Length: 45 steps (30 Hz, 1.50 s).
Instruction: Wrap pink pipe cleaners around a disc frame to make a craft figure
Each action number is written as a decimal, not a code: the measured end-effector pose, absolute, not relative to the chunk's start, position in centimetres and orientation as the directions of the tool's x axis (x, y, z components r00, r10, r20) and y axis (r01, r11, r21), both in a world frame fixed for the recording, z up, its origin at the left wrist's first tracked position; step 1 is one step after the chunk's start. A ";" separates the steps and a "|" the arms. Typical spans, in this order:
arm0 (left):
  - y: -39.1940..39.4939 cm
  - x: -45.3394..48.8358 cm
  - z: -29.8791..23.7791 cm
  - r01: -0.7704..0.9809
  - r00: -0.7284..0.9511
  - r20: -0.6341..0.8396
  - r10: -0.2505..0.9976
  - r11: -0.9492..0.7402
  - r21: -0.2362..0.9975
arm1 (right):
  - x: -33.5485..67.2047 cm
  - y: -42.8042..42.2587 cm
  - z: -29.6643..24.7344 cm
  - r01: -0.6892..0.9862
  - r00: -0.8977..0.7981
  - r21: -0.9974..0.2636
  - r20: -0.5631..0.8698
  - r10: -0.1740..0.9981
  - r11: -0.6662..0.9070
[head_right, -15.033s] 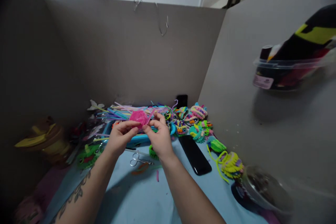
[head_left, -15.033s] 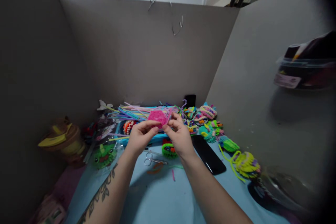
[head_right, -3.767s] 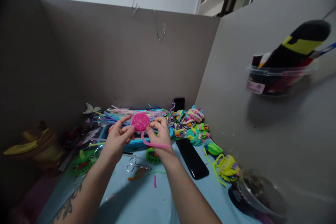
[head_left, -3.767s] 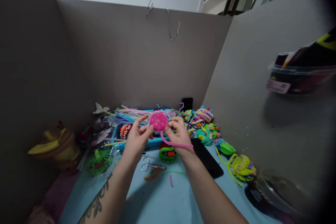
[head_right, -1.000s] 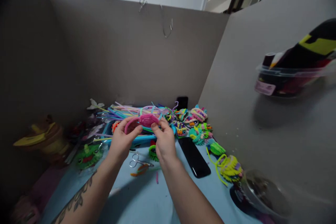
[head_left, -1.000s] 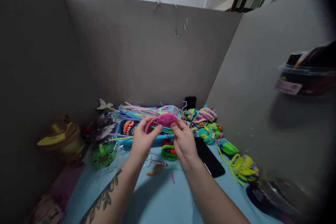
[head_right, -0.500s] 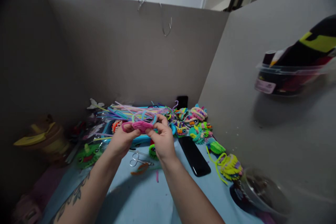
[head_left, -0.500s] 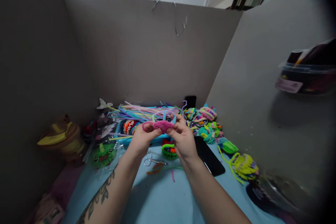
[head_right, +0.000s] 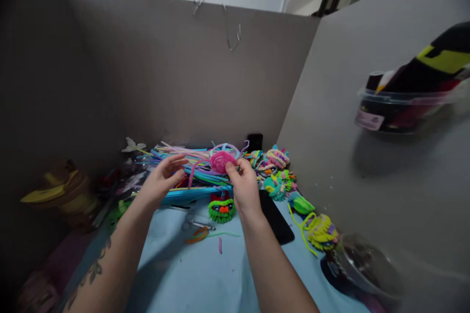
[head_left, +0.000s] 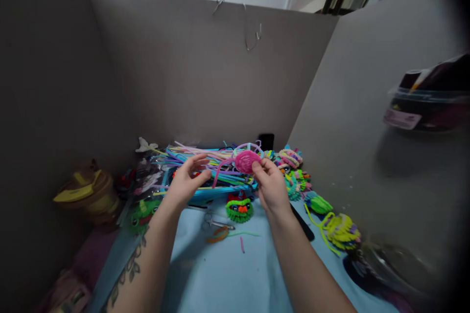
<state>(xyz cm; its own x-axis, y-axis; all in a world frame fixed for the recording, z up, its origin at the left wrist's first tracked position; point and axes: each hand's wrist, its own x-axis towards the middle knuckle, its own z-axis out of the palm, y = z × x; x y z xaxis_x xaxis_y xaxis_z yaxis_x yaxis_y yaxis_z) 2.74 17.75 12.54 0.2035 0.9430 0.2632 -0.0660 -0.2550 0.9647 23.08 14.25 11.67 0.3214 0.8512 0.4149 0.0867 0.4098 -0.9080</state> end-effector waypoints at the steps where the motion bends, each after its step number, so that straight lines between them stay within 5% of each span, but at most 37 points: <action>1: 17.8 2.5 12.6 -0.020 0.141 0.306 0.941 -0.307 0.952 | 23.5 14.2 11.8 0.150 0.302 -0.908 0.420 0.856 0.392; 4: 17.1 2.5 13.0 0.149 0.120 0.363 0.924 -0.378 0.914 | 24.2 13.8 12.4 0.358 0.119 -0.868 0.408 0.905 0.344; 7: 15.7 3.7 13.4 0.290 0.339 0.348 0.874 -0.449 0.845 | 24.0 13.2 12.8 0.447 -0.095 -0.830 0.325 0.941 0.332; 10: 14.7 4.9 13.4 0.239 0.495 0.300 0.816 -0.460 0.855 | 23.6 12.9 13.0 0.465 -0.194 -0.820 0.274 0.942 0.334; 13: 14.9 5.3 13.0 0.121 0.465 0.241 0.852 -0.331 0.936 | 23.4 13.2 12.6 0.414 -0.129 -0.832 0.348 0.929 0.369; 17: 16.2 5.0 12.6 -0.164 0.220 0.126 0.967 -0.090 0.982 | 23.6 14.0 11.9 0.201 0.189 -0.876 0.474 0.860 0.438; 21: 16.6 4.7 12.9 -0.435 0.194 -0.008 0.981 0.093 0.896 | 23.8 14.7 11.5 0.008 0.352 -0.904 0.403 0.845 0.428; 26: 16.2 5.0 13.2 -0.523 0.208 -0.054 0.977 0.158 0.837 | 23.2 15.5 10.9 -0.271 0.494 -0.872 0.237 0.836 0.407; 35: 16.3 5.3 13.1 -0.655 0.188 -0.052 0.981 0.164 0.738 | 22.0 16.4 9.3 -0.660 0.325 -0.728 -0.059 0.944 0.182; 40: 16.2 5.7 13.0 -0.693 0.163 -0.080 0.983 0.172 0.701 | 20.7 16.0 9.2 -0.680 0.232 -0.728 -0.098 0.968 0.089; 45: 15.7 6.7 12.4 -0.640 0.207 -0.098 0.973 0.211 0.739 | 18.5 14.4 10.5 -0.433 0.254 -0.851 0.201 0.946 0.297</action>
<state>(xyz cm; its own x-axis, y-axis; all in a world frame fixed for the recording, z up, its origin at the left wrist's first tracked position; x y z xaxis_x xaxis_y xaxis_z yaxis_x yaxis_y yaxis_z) 6.67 15.68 12.36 0.2073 0.9733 -0.0980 -0.6401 0.2107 0.7388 18.49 14.35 10.46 0.2537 0.9461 0.2014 -0.4332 0.2973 -0.8509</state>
